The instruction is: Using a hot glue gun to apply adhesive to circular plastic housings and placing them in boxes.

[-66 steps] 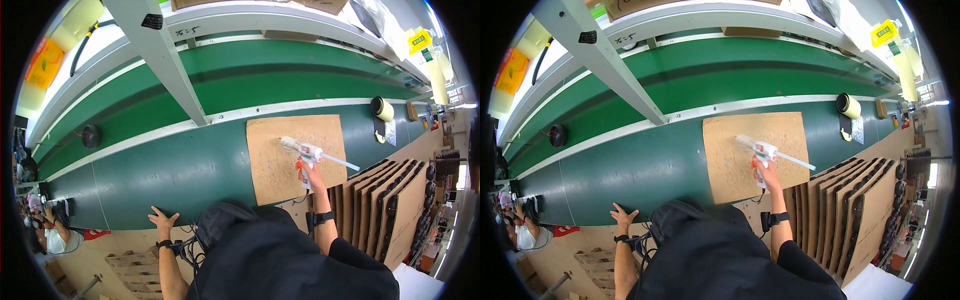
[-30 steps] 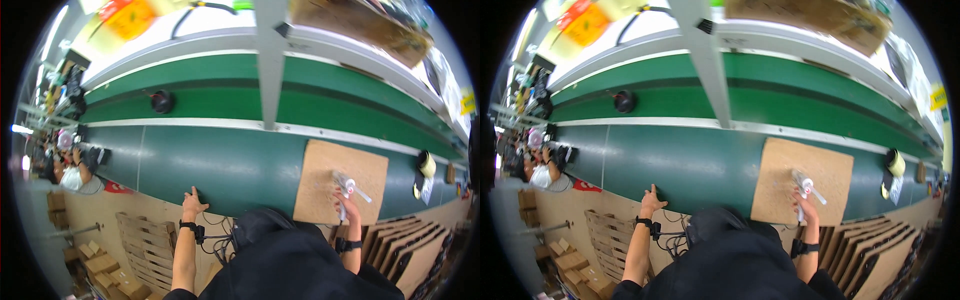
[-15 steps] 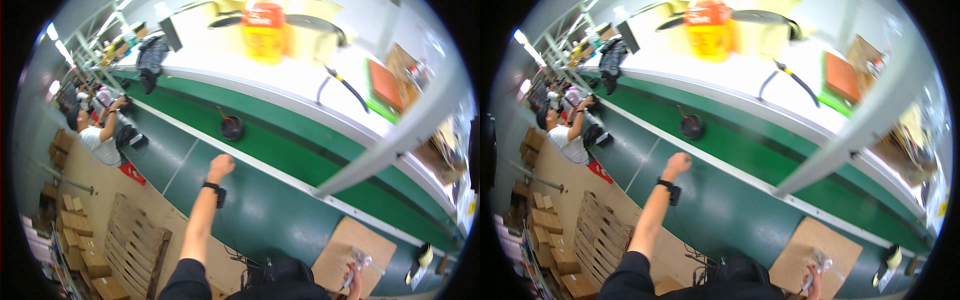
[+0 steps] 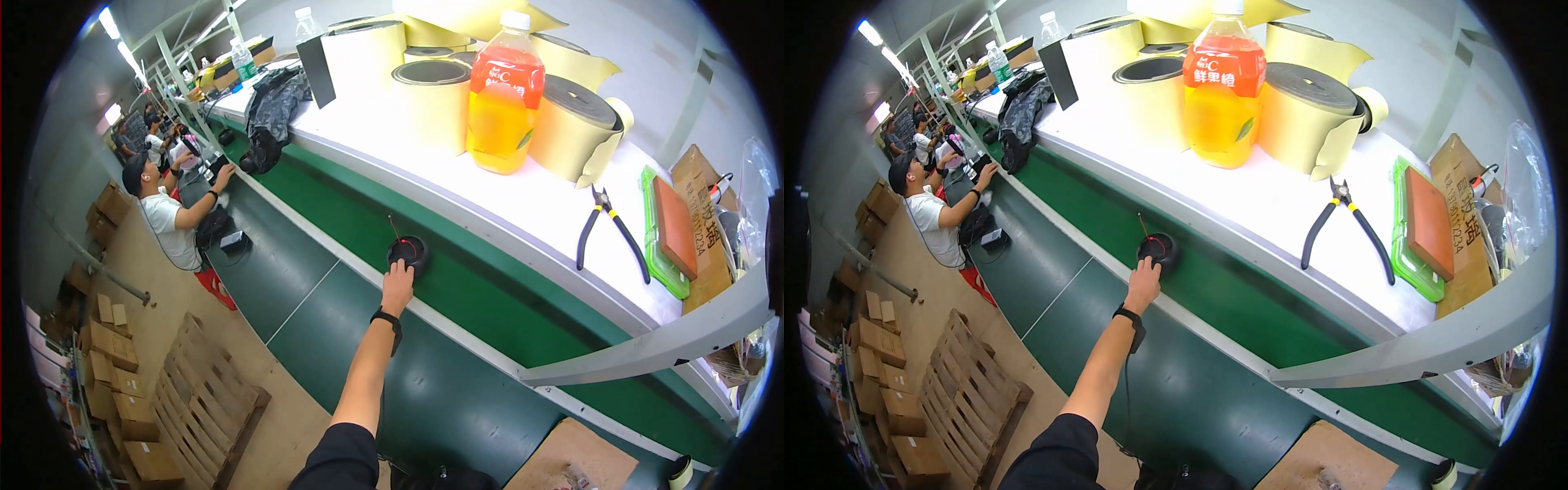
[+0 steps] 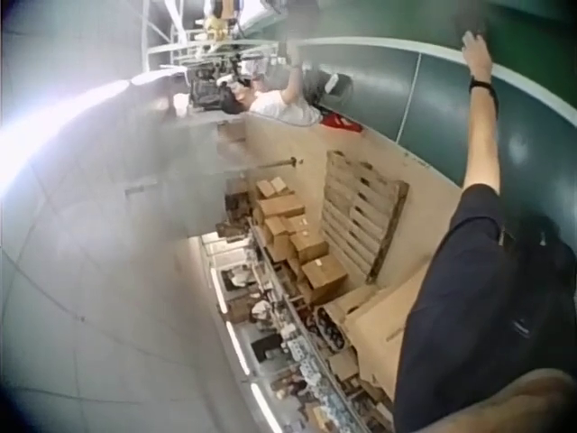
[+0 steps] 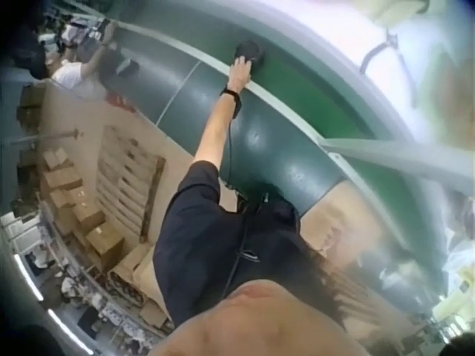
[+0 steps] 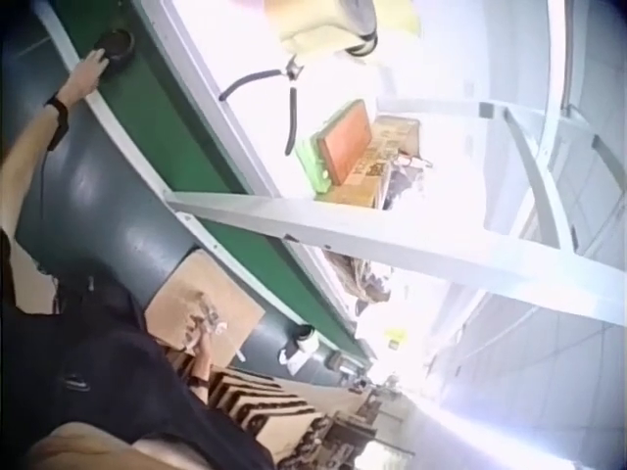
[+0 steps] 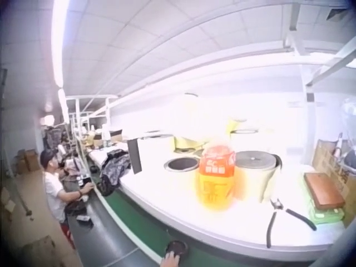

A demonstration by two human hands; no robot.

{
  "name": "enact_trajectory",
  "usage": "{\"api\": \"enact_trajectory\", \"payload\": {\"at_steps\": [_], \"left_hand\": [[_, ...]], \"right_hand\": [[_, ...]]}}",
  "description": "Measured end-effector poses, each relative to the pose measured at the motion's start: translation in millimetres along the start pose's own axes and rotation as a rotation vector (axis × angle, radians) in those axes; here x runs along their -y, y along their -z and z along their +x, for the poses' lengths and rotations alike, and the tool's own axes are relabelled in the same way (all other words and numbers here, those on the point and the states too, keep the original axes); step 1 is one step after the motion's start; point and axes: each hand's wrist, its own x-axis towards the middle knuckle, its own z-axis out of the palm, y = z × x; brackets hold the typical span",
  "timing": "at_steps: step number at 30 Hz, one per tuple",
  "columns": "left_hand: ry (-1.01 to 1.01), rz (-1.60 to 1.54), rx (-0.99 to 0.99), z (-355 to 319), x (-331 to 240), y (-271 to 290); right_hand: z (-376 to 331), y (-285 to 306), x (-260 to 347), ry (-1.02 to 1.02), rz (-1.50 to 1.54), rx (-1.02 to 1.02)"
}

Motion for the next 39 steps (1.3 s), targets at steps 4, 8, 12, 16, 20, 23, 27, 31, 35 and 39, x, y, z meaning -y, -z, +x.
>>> {"api": "enact_trajectory", "payload": {"at_steps": [4, 8, 12, 16, 20, 23, 27, 31, 35, 39], "left_hand": [[-0.019, -0.092, -0.065, -3, -15, 3], [-0.101, -0.276, 0.029, -41, -46, 28], [-0.084, -0.535, 0.429, -132, -79, 58], [-0.382, -1.022, 0.588, -222, -129, 88], [-0.377, -1.005, 0.656, -263, -152, 129], [-0.592, -0.636, 0.285, -266, -160, 140], [-0.46, -0.667, 0.658, -287, -179, 134], [-0.48, -0.566, 0.798, -315, -209, 133], [-0.505, -0.678, 0.854, -323, -237, 133], [-0.597, -0.447, 0.743, -329, -264, 141]], "right_hand": [[7, 4, 0, 0.028, -0.012, 0.007], [-26, 43, -27, 0.021, 0.002, -0.07], [-115, 110, -84, -0.046, 0.032, -0.232], [-116, 104, -85, 0.0, 0.128, -0.218], [-111, 100, -79, -0.056, 0.071, -0.23], [-107, 104, -87, -0.023, 0.046, -0.228], [-122, 95, -79, 0.007, 0.067, -0.245], [-122, 95, -87, 0.04, -0.015, -0.294], [-130, 88, -113, 0.056, -0.231, -0.286], [-170, 54, -101, 0.449, -0.422, -0.037]]}}
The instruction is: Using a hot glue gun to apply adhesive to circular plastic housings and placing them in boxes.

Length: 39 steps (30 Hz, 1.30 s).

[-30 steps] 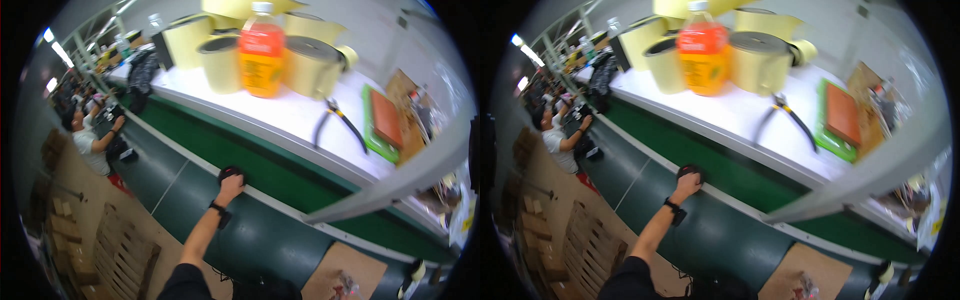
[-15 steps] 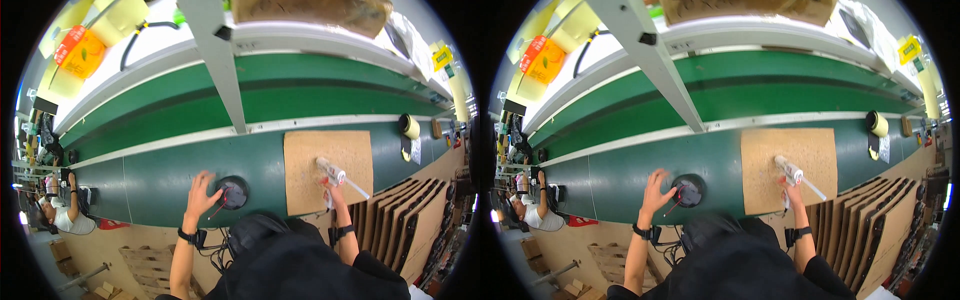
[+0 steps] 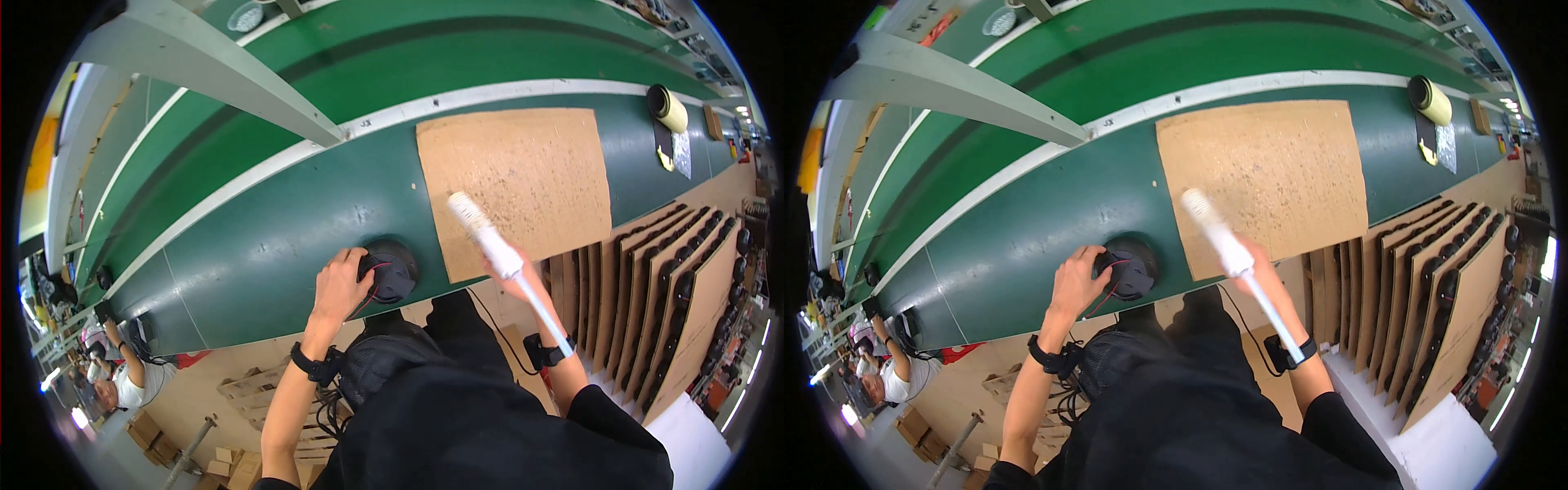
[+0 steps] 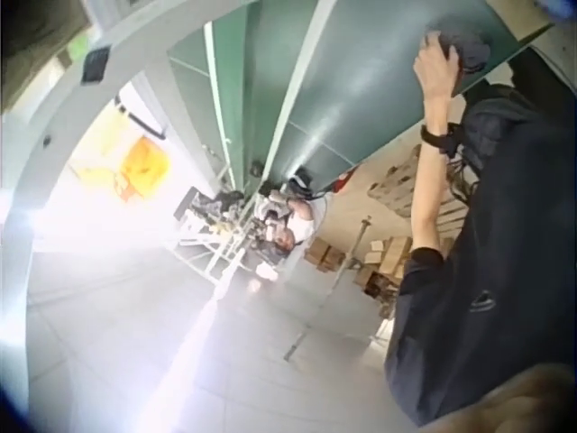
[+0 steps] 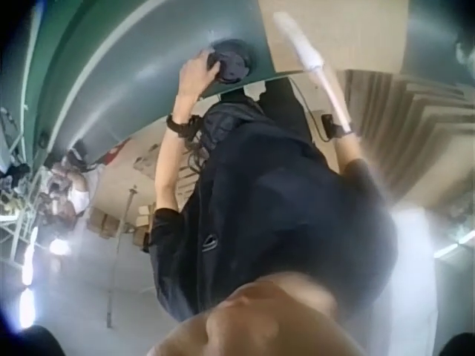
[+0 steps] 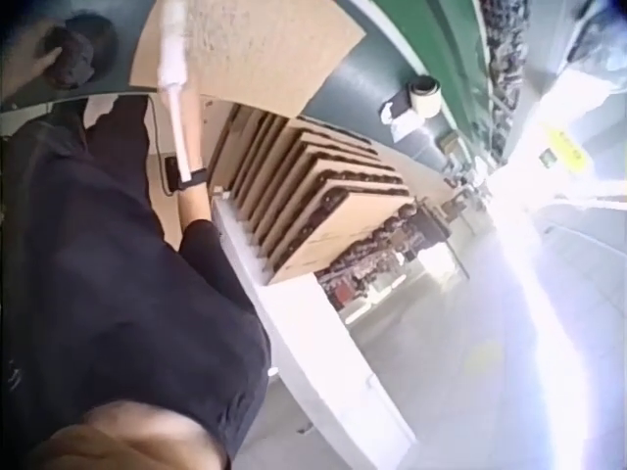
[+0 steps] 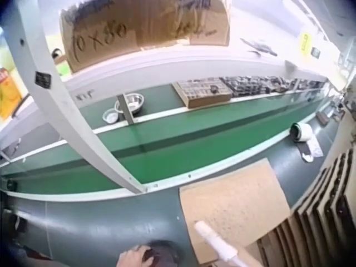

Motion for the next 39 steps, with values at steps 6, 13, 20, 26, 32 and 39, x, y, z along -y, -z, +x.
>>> {"api": "enact_trajectory", "payload": {"at_steps": [6, 13, 20, 26, 32, 39], "left_hand": [[-0.195, 0.234, 0.021, 5, 8, -6], [-0.172, 0.11, 0.04, -17, 36, 15], [-0.162, -0.124, -0.131, -8, 55, 22], [-0.102, -0.319, -0.02, 26, 68, 17], [-0.044, -0.258, 0.05, 34, 65, 24], [-0.034, -0.303, 0.022, 33, 68, 20]], "right_hand": [[-32, -27, 52, -0.009, 0.105, 0.248], [-56, -50, 32, 0.048, 0.139, 0.197], [-30, -54, 64, 0.24, 0.04, 0.372], [0, -78, 87, 0.331, -0.344, 0.522], [10, -96, 93, 0.366, -0.491, 0.558], [9, -109, 95, 0.354, -0.58, 0.498]]}}
